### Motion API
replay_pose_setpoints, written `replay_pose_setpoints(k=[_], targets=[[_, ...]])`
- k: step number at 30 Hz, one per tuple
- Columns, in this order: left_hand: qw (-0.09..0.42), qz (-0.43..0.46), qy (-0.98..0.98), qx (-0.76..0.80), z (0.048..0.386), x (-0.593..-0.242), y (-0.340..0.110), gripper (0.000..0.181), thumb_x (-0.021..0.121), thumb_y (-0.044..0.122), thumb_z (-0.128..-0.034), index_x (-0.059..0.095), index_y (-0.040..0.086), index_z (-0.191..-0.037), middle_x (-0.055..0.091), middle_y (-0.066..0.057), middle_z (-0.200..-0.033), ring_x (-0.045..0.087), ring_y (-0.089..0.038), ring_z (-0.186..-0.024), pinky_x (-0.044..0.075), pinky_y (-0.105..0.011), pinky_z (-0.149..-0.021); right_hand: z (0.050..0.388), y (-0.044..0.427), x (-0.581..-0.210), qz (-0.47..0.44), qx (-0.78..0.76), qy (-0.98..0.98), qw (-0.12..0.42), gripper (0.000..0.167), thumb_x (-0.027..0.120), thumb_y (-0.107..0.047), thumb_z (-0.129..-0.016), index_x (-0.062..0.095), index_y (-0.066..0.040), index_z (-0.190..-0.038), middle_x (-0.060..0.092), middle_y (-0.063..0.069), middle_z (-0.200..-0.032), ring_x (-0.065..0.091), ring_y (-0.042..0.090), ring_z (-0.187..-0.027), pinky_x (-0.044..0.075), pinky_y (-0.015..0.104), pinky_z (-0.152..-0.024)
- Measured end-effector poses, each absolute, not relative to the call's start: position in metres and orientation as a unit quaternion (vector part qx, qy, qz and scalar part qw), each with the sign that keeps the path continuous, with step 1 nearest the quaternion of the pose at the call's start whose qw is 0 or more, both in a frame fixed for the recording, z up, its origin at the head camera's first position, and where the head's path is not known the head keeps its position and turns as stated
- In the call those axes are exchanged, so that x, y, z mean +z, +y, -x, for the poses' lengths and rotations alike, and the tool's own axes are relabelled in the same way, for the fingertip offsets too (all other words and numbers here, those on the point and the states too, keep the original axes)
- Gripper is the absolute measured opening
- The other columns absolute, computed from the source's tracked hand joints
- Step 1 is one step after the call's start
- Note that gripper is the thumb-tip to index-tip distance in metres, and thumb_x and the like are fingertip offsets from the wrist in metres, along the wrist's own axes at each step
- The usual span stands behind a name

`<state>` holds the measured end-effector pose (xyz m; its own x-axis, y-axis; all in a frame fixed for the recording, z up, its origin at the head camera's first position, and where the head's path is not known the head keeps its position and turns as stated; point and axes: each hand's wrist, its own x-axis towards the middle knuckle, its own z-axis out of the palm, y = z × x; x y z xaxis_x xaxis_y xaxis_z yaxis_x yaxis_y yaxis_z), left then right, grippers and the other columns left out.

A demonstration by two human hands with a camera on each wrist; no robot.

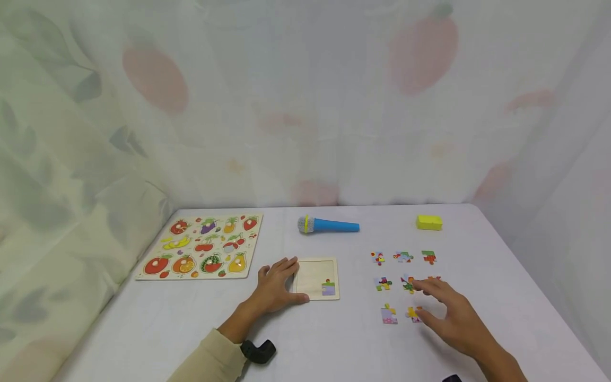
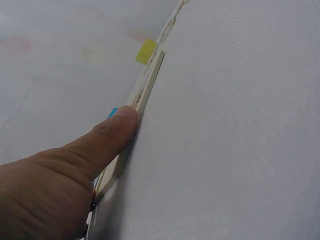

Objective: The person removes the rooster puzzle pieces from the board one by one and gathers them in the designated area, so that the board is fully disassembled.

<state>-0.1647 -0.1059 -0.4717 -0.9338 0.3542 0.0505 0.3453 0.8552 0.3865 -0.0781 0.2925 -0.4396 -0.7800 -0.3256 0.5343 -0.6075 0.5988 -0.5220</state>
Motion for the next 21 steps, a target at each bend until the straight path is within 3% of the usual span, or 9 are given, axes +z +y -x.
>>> replay_pose_setpoints(k=[4, 11, 21], targets=[[0.01, -0.182, 0.962, 0.203, 0.165, -0.472, -0.106, 0.094, 0.073, 0.064, -0.0717, 0.048, 0.007, -0.143, 0.038, -0.003, -0.15, 0.028, -0.026, -0.139, 0.016, -0.059, -0.103, 0.079, 0.283, -0.422, -0.281, 0.354, -0.872, 0.188, 0.068, 0.083, 0.005, -0.069, 0.06, -0.013, -0.13, 0.061, -0.007, -0.118, 0.052, 0.002, -0.102, 0.039, 0.016, -0.08], [0.01, -0.182, 0.963, 0.2, 0.166, -0.474, -0.105, 0.094, 0.073, 0.064, -0.0718, 0.049, 0.008, -0.142, 0.038, -0.003, -0.15, 0.028, -0.026, -0.139, 0.016, -0.06, -0.103, 0.079, 0.265, -0.401, -0.299, 0.381, -0.857, 0.178, 0.065, 0.081, 0.006, -0.07, 0.059, -0.008, -0.13, 0.059, -0.003, -0.12, 0.052, 0.005, -0.108, 0.037, 0.015, -0.086], [0.011, -0.181, 0.962, 0.203, 0.164, -0.471, -0.106, 0.094, 0.074, 0.063, -0.0709, 0.049, 0.007, -0.142, 0.039, -0.004, -0.15, 0.029, -0.027, -0.138, 0.016, -0.06, -0.103, 0.087, 0.228, -0.382, -0.323, 0.395, -0.84, 0.181, 0.064, 0.081, 0.001, -0.074, 0.058, -0.013, -0.133, 0.057, -0.005, -0.125, 0.05, 0.01, -0.115, 0.04, 0.018, -0.088]])
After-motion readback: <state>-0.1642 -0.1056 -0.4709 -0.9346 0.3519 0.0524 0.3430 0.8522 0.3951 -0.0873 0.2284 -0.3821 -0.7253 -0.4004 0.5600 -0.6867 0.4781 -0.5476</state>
